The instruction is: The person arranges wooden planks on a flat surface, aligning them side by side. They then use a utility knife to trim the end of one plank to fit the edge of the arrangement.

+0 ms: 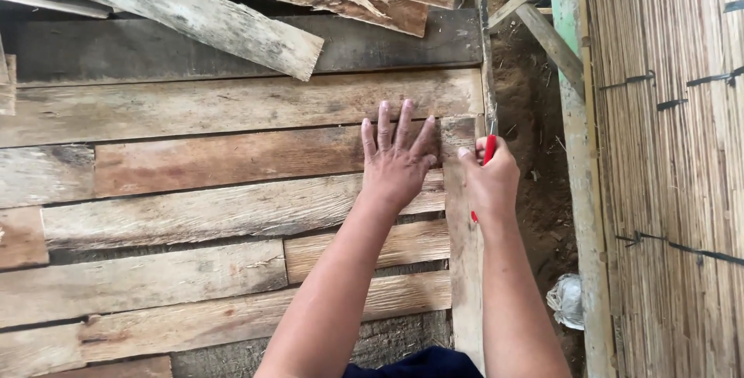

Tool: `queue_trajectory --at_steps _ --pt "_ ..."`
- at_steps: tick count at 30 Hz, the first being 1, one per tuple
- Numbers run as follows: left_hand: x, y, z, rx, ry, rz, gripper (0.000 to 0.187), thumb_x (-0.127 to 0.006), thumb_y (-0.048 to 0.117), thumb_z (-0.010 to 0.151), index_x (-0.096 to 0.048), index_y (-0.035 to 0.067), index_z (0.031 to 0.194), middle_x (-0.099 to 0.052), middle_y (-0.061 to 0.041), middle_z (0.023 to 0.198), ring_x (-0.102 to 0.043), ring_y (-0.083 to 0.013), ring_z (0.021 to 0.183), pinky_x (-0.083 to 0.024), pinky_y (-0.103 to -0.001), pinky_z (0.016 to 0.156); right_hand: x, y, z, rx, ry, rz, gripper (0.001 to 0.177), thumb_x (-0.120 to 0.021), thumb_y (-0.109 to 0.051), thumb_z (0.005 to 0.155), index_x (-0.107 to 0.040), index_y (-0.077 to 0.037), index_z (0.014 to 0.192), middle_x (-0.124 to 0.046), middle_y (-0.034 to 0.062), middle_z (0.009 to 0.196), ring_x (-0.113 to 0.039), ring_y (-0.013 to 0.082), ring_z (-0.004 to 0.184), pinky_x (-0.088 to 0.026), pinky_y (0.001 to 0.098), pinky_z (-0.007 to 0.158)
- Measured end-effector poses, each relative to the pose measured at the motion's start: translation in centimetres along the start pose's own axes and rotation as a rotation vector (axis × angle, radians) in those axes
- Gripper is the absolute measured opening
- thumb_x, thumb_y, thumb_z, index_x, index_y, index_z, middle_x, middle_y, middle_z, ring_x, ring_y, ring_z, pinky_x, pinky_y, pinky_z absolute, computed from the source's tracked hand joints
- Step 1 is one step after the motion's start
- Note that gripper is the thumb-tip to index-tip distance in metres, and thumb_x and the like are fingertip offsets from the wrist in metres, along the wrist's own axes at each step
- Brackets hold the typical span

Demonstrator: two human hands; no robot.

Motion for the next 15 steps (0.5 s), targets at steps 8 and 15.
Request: queue_trajectory --at_steps 8,15 --pt "0.2 0.0 -0.1 0.021 -0.028 0.018 0.065 -0.033 0.054 0.107 -0.012 0.035 0.165 0.012 -0.007 0.172 0.020 -0.0440 0.154 0.011 -0.065 0.120 -0.5 -3.9 -7.5 0.084 -0.232 -0.549 0.034 -0.037 -0.048 0.111 -0.047 -0.016 0.114 -0.070 0.0223 0.089 -0.072 0.0462 0.091 -0.054 0.0565 0.077" --pt "0.4 0.2 -0.2 -0.014 0.022 0.017 0.063 -0.041 0.054 0.105 -0.021 0.039 0.163 0.004 -0.008 0.173 0.011 -0.0471 0.155 0.005 -0.067 0.121 -2.5 -3.5 -7.7 0.033 -0.446 -0.856 0.034 -0.032 -0.043 0.105 -0.047 -0.015 0.116 -0.074 0.0265 0.096 -0.072 0.0475 0.100 -0.055 0.0576 0.087"
Point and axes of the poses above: each hand's wrist, its own z-axis towards the middle knuckle, its own x-axis out of the back of the hand, y = z × x, the point moved 9 cm from there along z, towards the middle knuckle
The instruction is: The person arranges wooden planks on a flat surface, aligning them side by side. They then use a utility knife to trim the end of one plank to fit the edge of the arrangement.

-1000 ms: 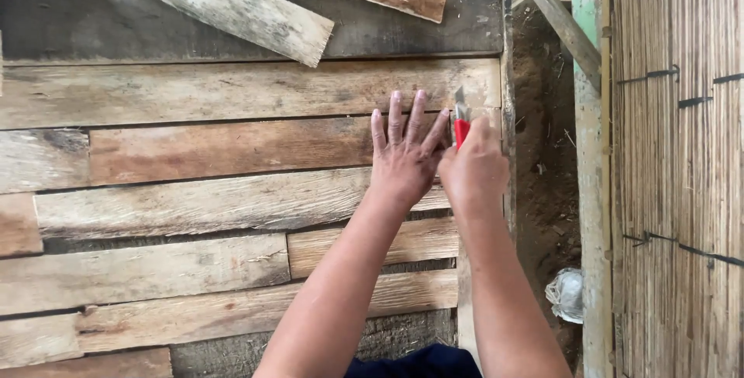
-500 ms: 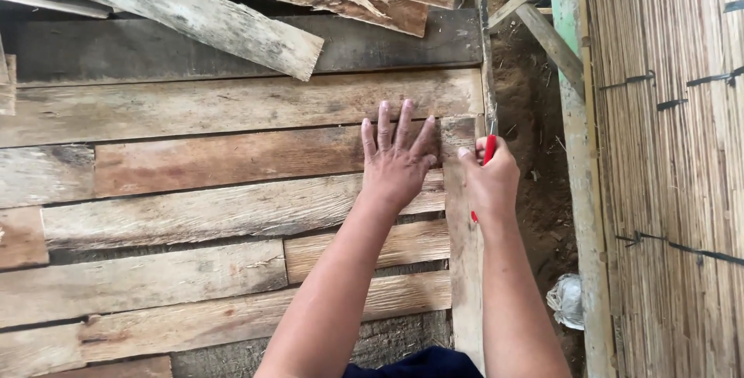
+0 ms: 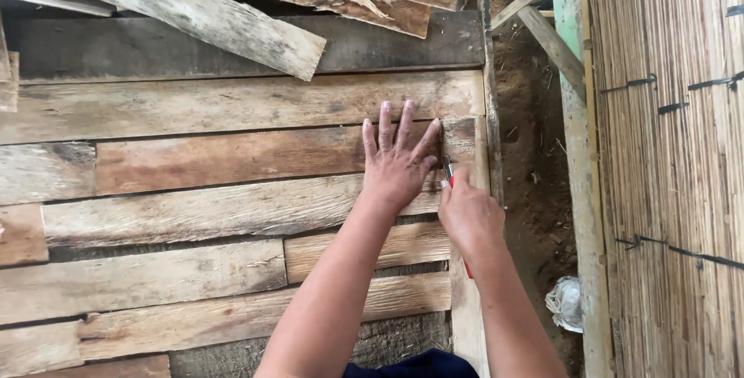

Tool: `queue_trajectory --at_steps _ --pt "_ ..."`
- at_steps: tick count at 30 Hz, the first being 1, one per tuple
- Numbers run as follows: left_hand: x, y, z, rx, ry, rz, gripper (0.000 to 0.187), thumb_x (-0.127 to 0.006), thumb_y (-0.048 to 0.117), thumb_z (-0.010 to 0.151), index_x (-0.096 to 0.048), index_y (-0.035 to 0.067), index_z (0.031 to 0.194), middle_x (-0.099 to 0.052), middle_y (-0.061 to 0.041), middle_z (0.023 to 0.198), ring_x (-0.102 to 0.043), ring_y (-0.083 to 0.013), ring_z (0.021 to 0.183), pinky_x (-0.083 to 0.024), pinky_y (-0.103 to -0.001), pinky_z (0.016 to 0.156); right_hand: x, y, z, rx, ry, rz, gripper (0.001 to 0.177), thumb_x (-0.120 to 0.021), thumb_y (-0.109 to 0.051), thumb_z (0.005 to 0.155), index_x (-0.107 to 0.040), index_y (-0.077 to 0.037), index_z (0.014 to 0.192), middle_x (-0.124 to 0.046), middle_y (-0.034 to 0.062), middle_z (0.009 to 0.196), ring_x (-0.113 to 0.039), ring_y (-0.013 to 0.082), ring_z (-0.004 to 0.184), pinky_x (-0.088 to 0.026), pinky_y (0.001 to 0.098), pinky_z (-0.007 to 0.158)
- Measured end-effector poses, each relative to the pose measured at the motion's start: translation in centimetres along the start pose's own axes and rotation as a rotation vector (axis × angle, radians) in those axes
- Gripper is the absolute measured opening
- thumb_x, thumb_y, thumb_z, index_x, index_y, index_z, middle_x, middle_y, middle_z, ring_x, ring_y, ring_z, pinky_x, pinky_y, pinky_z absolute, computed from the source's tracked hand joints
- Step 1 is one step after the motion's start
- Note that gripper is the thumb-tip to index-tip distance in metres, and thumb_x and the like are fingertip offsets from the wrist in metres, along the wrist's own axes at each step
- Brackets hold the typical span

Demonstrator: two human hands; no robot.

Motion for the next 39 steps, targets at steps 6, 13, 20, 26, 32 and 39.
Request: queue_trajectory --at_steps 6,13,20,26,32,39 --pt "-0.6 -0.2 0.2 -0.001 0.045 -0.014 0.062 -0.043 0.054 0.104 -0.023 0.041 0.162 0.002 -0.008 0.173 0.010 -0.0467 0.155 0.004 -0.067 0.122 0.7 -1.4 -0.9 0.028 0.024 0.044 0.027 -0.029 -0.027 0.107 -0.048 -0.010 0.115 -0.073 0.0249 0.090 -0.074 0.0452 0.094 -0.054 0.0566 0.083" --pt "-0.6 -0.1 0.0 0.010 0.030 -0.013 0.062 -0.042 0.054 0.104 -0.024 0.041 0.161 0.002 -0.007 0.173 0.011 -0.0462 0.155 0.005 -0.067 0.121 -0.7 -0.8 0.2 -0.065 -0.062 0.021 0.036 -0.027 -0.033 0.103 -0.047 -0.008 0.120 -0.073 0.0282 0.105 -0.067 0.0498 0.113 -0.049 0.0610 0.096" --pt "-0.6 -0.3 0.1 0.010 0.038 -0.015 0.061 -0.043 0.054 0.104 -0.025 0.041 0.161 -0.002 -0.008 0.173 0.009 -0.0461 0.155 0.003 -0.067 0.122 -0.5 -1.5 -0.4 -0.057 -0.080 0.063 0.037 -0.026 -0.029 0.103 -0.046 -0.006 0.124 -0.070 0.0311 0.109 -0.065 0.0521 0.115 -0.046 0.0612 0.099" --pt "-0.1 -0.3 0.1 0.000 0.067 -0.025 0.060 -0.042 0.053 0.104 -0.026 0.040 0.160 -0.003 -0.009 0.173 0.007 -0.0470 0.155 0.002 -0.068 0.121 0.4 -2.1 -0.9 -0.048 -0.082 0.095 0.038 -0.026 -0.027 0.103 -0.046 -0.004 0.126 -0.069 0.0339 0.112 -0.063 0.0544 0.117 -0.045 0.0627 0.100" --pt "0.1 -0.2 0.3 -0.010 0.134 0.011 0.061 -0.046 0.053 0.102 -0.029 0.040 0.160 -0.011 -0.011 0.172 0.000 -0.0485 0.155 -0.004 -0.068 0.121 1.0 -2.5 -1.3 -0.042 -0.110 0.121 0.039 -0.024 -0.027 0.102 -0.044 -0.004 0.126 -0.069 0.0335 0.115 -0.062 0.0538 0.118 -0.044 0.0626 0.102" --pt "-0.8 -0.2 0.3 -0.032 0.186 0.014 0.062 -0.047 0.055 0.101 -0.032 0.040 0.158 -0.013 -0.012 0.171 -0.003 -0.0500 0.154 -0.006 -0.070 0.120 1.0 -1.8 -1.3 -0.051 -0.085 0.198 0.037 -0.027 -0.023 0.104 -0.049 -0.004 0.127 -0.068 0.0344 0.112 -0.063 0.0545 0.116 -0.045 0.0630 0.100"
Point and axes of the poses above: each hand's wrist, its own z-axis towards the middle knuckle, its own x-axis out of the back of the hand, y = z × x, the point moved 9 cm from there along z, towards the middle knuckle
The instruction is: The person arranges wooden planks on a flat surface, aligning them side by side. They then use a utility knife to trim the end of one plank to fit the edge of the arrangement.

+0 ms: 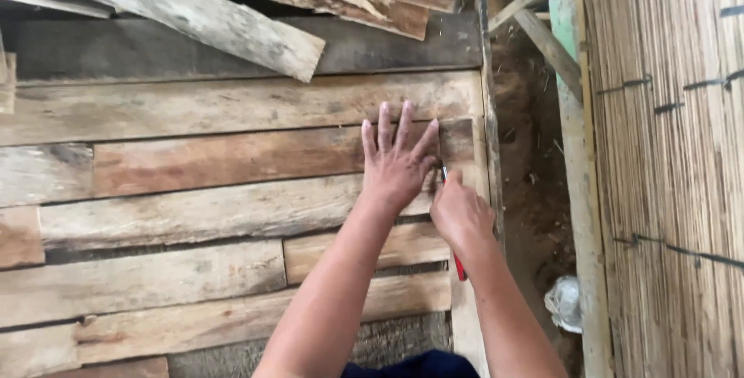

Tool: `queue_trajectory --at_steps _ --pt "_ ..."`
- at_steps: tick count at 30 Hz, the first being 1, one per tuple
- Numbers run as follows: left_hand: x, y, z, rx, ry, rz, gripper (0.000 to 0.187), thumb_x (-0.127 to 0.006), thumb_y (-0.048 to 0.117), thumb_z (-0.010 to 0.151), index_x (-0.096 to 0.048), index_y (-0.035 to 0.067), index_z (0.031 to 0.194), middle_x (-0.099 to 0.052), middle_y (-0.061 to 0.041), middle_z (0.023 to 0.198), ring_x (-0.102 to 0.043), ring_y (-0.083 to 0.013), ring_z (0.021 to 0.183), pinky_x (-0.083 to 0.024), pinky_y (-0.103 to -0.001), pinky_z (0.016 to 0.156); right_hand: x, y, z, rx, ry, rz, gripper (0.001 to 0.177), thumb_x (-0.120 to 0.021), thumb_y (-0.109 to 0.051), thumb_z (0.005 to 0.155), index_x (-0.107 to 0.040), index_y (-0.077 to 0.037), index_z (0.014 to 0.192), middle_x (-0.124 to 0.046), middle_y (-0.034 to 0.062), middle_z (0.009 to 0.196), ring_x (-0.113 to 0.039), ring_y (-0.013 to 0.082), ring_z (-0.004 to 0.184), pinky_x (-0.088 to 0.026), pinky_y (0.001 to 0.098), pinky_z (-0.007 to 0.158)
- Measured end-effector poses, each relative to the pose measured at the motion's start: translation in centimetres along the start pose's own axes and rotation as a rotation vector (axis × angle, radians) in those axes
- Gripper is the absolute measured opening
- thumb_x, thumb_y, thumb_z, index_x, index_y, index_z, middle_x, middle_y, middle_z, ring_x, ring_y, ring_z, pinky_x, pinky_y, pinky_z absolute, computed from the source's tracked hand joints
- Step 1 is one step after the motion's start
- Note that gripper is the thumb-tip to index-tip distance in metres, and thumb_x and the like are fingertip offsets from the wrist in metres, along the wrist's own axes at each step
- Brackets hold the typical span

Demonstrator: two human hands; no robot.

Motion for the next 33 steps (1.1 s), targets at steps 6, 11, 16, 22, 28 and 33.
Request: queue_trajectory --at_steps 6,11,16,22,28,33 --pt "0.2 0.1 0.1 0.017 -0.094 0.014 0.062 -0.042 0.056 0.102 -0.026 0.041 0.160 -0.006 -0.010 0.173 0.004 -0.0490 0.154 -0.001 -0.070 0.121 -0.3 0.2 0.0 0.015 -0.054 -0.045 0.037 -0.025 -0.025 0.102 -0.044 -0.006 0.126 -0.067 0.0339 0.119 -0.060 0.0543 0.122 -0.042 0.0625 0.104" --pt "0.4 0.5 0.0 0.021 -0.115 0.013 0.061 -0.040 0.056 0.104 -0.025 0.041 0.161 -0.003 -0.010 0.173 0.005 -0.0481 0.155 0.000 -0.069 0.121 -0.3 0.8 0.2 0.033 -0.049 -0.080 0.035 -0.026 -0.029 0.102 -0.044 -0.009 0.125 -0.068 0.0312 0.117 -0.060 0.0530 0.121 -0.042 0.0622 0.102" --pt "0.8 0.3 0.1 0.031 -0.135 0.006 0.061 -0.040 0.055 0.104 -0.023 0.041 0.161 -0.003 -0.009 0.173 0.005 -0.0478 0.155 0.000 -0.069 0.121 0.3 -0.1 -0.8 0.037 -0.056 -0.109 0.036 -0.027 -0.030 0.102 -0.043 -0.009 0.125 -0.067 0.0313 0.119 -0.060 0.0530 0.122 -0.042 0.0620 0.103" --pt "0.6 0.1 -0.3 0.039 -0.169 -0.004 0.061 -0.038 0.054 0.105 -0.022 0.040 0.161 0.000 -0.009 0.173 0.008 -0.0483 0.155 0.002 -0.068 0.121 0.2 -0.4 -1.4 0.026 -0.078 -0.129 0.036 -0.026 -0.030 0.101 -0.042 -0.009 0.126 -0.068 0.0309 0.119 -0.061 0.0520 0.122 -0.043 0.0610 0.103" --pt "1.2 0.1 -0.2 0.043 -0.169 -0.015 0.060 -0.037 0.054 0.105 -0.022 0.040 0.161 0.002 -0.009 0.173 0.009 -0.0479 0.155 0.003 -0.068 0.121 0.0 -0.1 -1.5 0.048 -0.074 -0.101 0.036 -0.027 -0.028 0.101 -0.046 -0.007 0.123 -0.070 0.0329 0.115 -0.062 0.0537 0.119 -0.044 0.0620 0.101" --pt "1.8 0.1 -0.2 0.053 -0.226 0.026 0.060 -0.035 0.052 0.106 -0.021 0.039 0.162 0.000 -0.010 0.173 0.008 -0.0472 0.155 0.003 -0.067 0.121 -1.2 2.3 0.7 0.077 -0.043 -0.123 0.037 -0.030 -0.037 0.099 -0.047 -0.014 0.123 -0.069 0.0260 0.122 -0.063 0.0492 0.120 -0.047 0.0598 0.101"
Point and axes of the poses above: each hand's wrist, its own z-axis towards the middle knuckle, its own x-axis out of the back of the hand, y = z × x, the point moved 9 cm from there along z, towards the middle knuckle
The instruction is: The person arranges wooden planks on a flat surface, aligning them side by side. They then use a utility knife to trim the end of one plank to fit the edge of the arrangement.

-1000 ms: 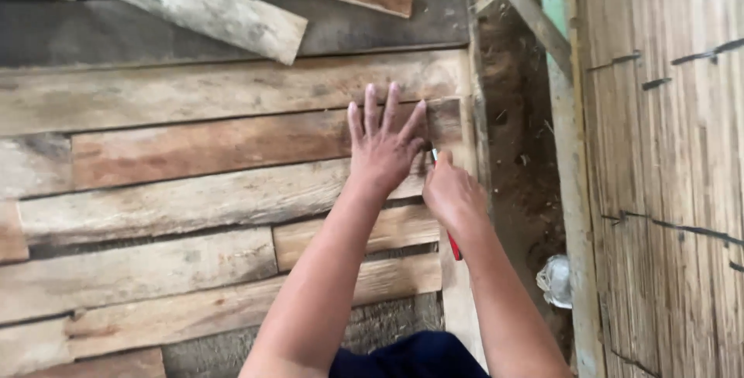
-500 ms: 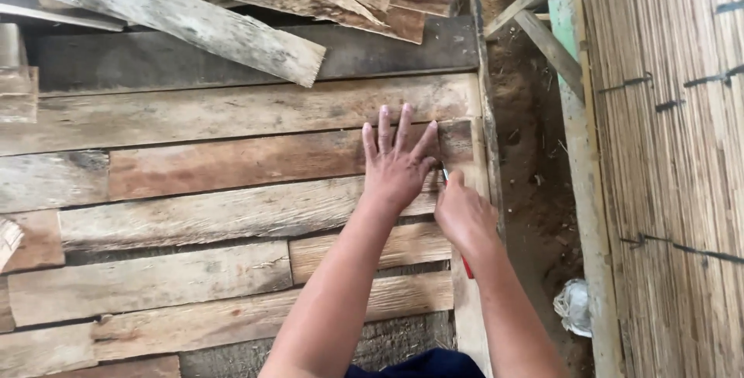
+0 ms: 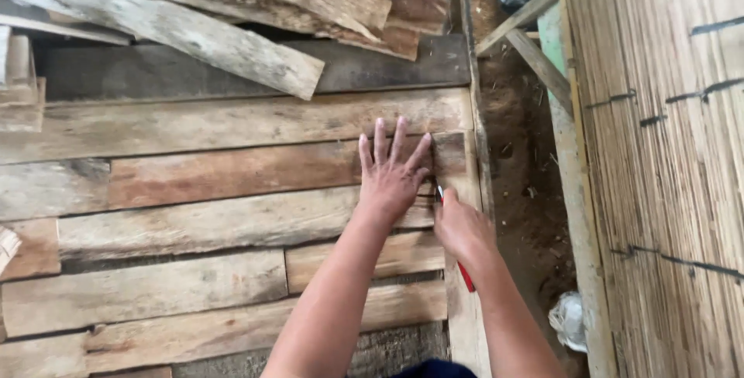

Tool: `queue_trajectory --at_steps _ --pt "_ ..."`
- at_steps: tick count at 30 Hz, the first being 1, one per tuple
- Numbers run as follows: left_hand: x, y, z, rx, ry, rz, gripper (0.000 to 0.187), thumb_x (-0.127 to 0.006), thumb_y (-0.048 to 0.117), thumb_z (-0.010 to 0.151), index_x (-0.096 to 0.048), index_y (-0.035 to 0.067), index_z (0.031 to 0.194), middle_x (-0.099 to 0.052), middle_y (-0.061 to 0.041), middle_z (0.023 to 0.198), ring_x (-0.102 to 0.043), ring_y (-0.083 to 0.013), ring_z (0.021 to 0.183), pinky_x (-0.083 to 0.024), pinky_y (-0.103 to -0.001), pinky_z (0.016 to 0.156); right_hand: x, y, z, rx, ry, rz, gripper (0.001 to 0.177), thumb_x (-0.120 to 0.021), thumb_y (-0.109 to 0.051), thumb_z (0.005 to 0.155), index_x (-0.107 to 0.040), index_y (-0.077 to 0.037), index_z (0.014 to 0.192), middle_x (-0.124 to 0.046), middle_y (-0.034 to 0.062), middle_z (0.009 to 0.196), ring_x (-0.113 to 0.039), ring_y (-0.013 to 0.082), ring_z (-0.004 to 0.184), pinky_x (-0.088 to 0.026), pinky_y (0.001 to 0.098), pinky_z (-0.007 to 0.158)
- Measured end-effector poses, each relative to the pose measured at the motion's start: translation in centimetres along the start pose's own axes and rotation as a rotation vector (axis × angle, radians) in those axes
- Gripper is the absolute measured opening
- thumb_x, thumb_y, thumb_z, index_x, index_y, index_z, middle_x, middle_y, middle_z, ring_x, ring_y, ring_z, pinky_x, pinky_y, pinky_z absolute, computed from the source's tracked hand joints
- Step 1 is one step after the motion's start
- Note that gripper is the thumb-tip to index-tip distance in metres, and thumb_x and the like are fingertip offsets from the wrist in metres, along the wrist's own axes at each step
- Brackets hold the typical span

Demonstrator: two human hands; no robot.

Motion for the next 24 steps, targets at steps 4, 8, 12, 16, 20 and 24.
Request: queue_trajectory --at_steps 4,8,12,16,20,24 --pt "-0.1 0.3 -0.2 0.014 -0.018 0.005 0.060 -0.033 0.055 0.105 -0.019 0.042 0.162 0.002 -0.007 0.173 0.011 -0.0454 0.155 0.006 -0.066 0.121 3.0 0.9 -2.4 -0.108 0.108 0.183 0.042 -0.036 -0.042 0.100 -0.051 -0.015 0.129 -0.070 0.0310 0.119 -0.063 0.0519 0.118 -0.047 0.0623 0.102" --pt "-0.3 0.6 -0.2 0.006 -0.013 0.023 0.062 -0.035 0.055 0.104 -0.019 0.040 0.162 0.001 -0.008 0.173 0.010 -0.0459 0.155 0.006 -0.066 0.121 2.3 5.0 4.0 -0.082 0.426 0.286 0.039 -0.050 -0.045 0.095 -0.053 -0.014 0.118 -0.062 0.0182 0.122 -0.065 0.0462 0.109 -0.053 0.0595 0.093" --pt "-0.9 0.3 0.2 0.011 -0.018 0.021 0.066 -0.038 0.055 0.103 -0.017 0.038 0.163 0.005 -0.007 0.173 0.015 -0.0457 0.154 0.010 -0.067 0.120 2.8 1.6 2.8 0.007 0.630 0.274 0.034 -0.062 -0.041 0.092 -0.059 -0.007 0.097 -0.064 0.0192 0.095 -0.069 0.0489 0.090 -0.056 0.0643 0.078" --pt "-2.0 -0.2 0.6 -0.030 0.051 0.088 0.066 -0.036 0.046 0.105 -0.009 0.037 0.165 0.010 -0.007 0.174 0.015 -0.0440 0.155 0.007 -0.066 0.120 0.1 -3.1 3.8 0.115 0.726 0.132 0.033 -0.070 -0.038 0.085 -0.054 -0.011 0.098 -0.060 0.0089 0.097 -0.072 0.0402 0.074 -0.060 0.0577 0.069" --pt "-1.1 0.3 0.1 -0.009 0.031 0.015 0.066 -0.039 0.052 0.103 -0.017 0.035 0.164 0.001 -0.007 0.173 0.011 -0.0451 0.155 0.006 -0.067 0.120 1.6 3.1 5.9 0.000 0.687 0.169 0.030 -0.061 -0.042 0.093 -0.055 -0.013 0.100 -0.065 0.0127 0.089 -0.071 0.0441 0.082 -0.058 0.0595 0.073" --pt "-0.4 0.3 -0.3 0.006 0.019 -0.005 0.065 -0.040 0.057 0.102 -0.021 0.038 0.162 -0.002 -0.007 0.173 0.007 -0.0447 0.155 0.003 -0.067 0.121 3.2 6.3 3.6 -0.177 0.432 0.305 0.057 -0.048 -0.067 0.096 -0.035 -0.026 0.133 -0.070 0.0165 0.112 -0.069 0.0430 0.106 -0.054 0.0573 0.090"
Point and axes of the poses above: each hand's wrist, its own z-axis towards the middle knuckle, its own x-axis out of the back of the hand, y = z × x, the point moved 9 cm from there along z, towards the middle knuckle
